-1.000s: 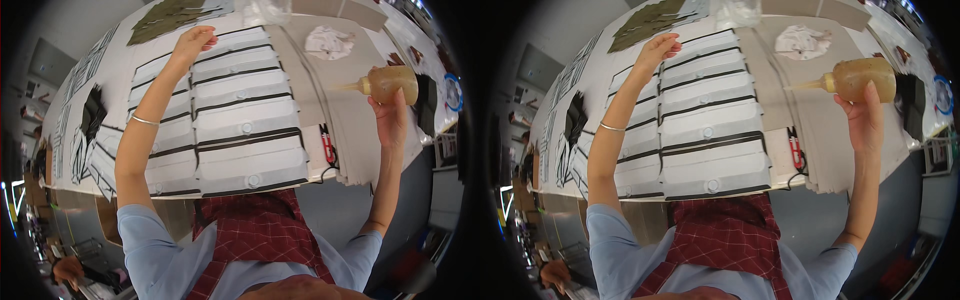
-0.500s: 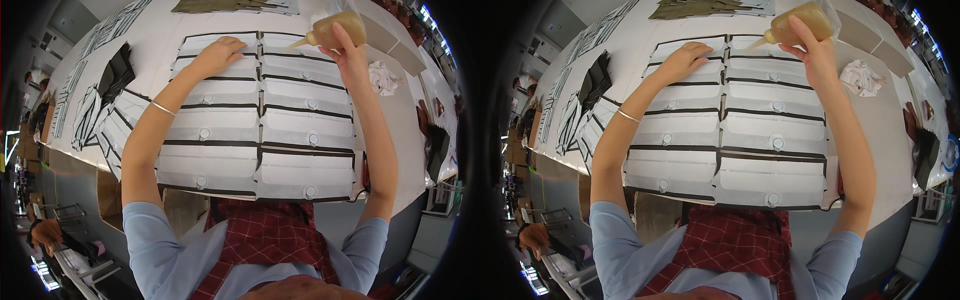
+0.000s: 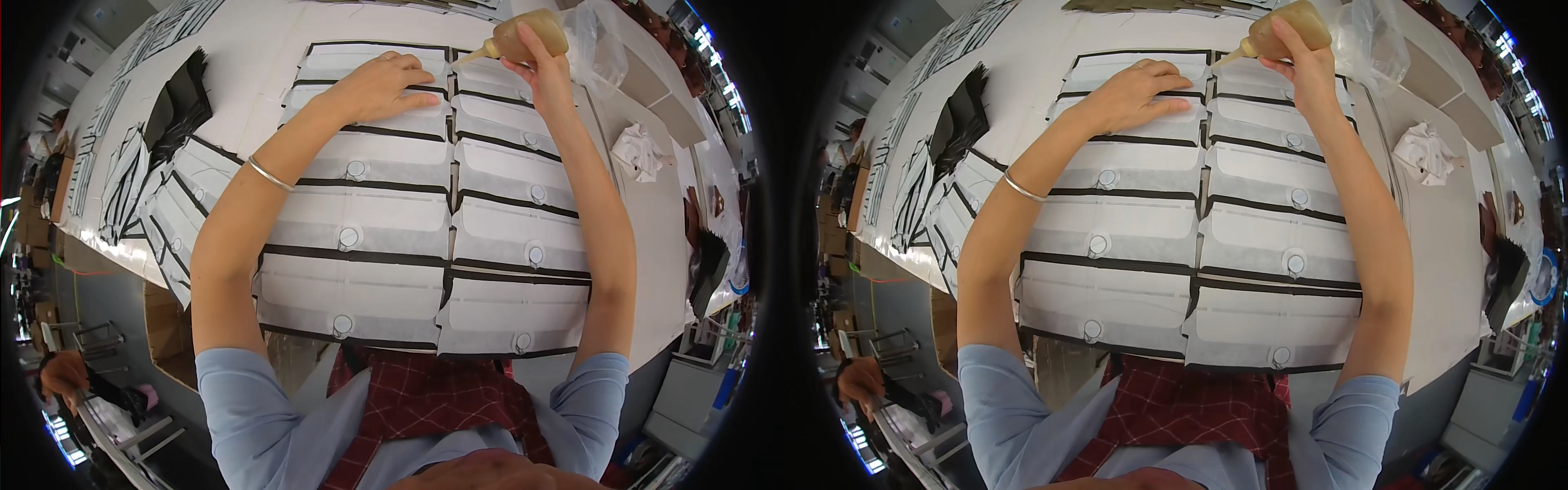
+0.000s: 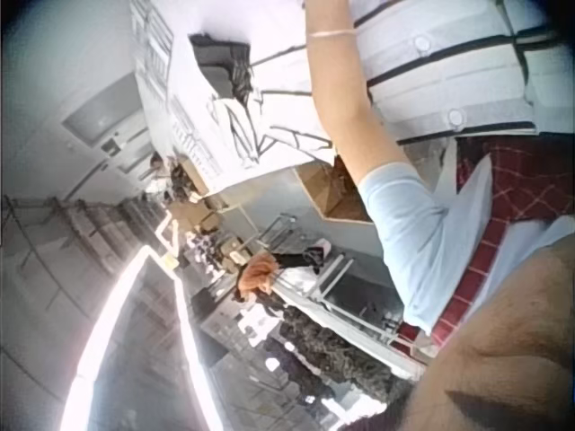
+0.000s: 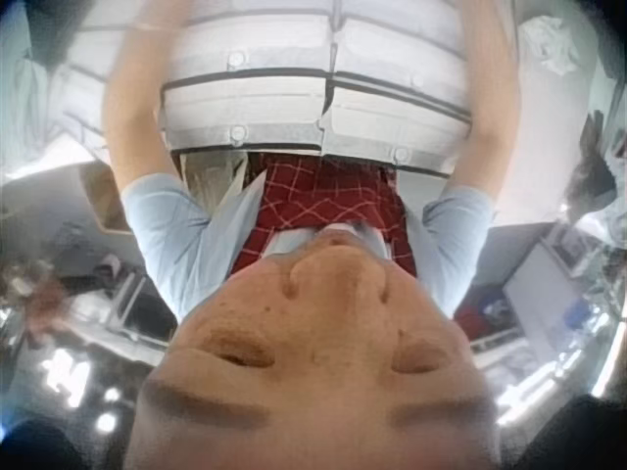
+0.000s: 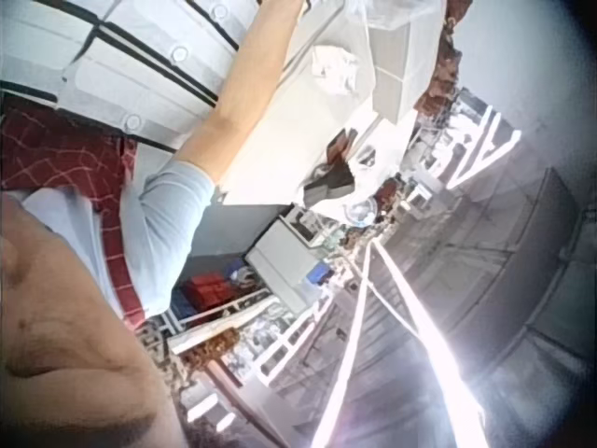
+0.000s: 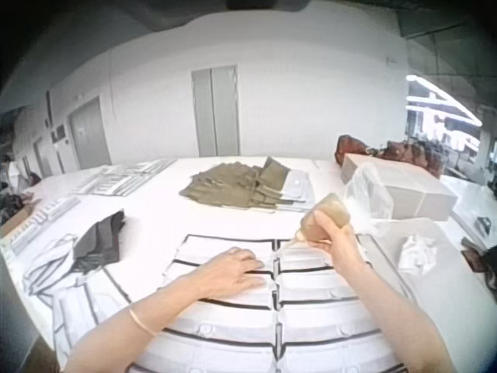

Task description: The person applies a viscous substance from a squeeze bottle onto the circular tabs of multiple white face masks laid out on a table. After applying the substance, the person uses a white tissue to wipe the tabs and the surrounding areas of the masks.

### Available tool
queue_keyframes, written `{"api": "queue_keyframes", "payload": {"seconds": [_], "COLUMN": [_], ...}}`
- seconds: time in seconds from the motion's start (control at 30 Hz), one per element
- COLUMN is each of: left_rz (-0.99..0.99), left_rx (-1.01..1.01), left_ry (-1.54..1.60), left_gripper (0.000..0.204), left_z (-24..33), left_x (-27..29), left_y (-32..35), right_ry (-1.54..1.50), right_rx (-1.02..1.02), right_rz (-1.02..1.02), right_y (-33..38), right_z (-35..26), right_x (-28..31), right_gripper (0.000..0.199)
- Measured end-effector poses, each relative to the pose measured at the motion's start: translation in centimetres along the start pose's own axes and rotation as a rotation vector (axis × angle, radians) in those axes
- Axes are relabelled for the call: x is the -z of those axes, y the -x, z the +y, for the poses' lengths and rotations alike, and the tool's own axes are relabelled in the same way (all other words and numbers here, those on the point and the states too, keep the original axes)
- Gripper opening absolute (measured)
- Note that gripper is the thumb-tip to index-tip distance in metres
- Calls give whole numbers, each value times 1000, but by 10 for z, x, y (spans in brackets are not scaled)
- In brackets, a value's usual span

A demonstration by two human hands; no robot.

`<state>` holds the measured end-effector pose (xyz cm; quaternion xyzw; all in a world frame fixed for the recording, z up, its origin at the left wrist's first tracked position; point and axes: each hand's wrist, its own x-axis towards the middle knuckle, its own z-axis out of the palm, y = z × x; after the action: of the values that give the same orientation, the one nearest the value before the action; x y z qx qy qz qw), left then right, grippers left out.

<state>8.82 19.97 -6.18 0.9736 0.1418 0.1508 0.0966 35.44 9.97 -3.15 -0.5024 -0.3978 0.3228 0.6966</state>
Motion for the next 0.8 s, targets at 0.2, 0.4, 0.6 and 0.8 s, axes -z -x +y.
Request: {"api": "queue_keyframes", "payload": {"seconds": [0.2, 0.4, 0.6, 0.8], "left_rz": [70, 21, 8, 17], "left_rx": [0, 6, 12, 14], "left_ry": [46, 3, -35, -34], "left_gripper": [62, 63, 69, 72], "left_z": [-1, 7, 8, 9], "left_x": [-6, -1, -1, -1], "left_y": [3, 3, 2, 1], "right_ry": [36, 43, 71, 116], "right_rx": [21, 13, -24, -40], "right_rz": [-30, 0, -47, -77], "right_y": [-7, -9, -8, -1], "right_z": [7, 17, 11, 5], "right_x": [-7, -6, -4, -4], "right_gripper": [48, 46, 47, 48]}}
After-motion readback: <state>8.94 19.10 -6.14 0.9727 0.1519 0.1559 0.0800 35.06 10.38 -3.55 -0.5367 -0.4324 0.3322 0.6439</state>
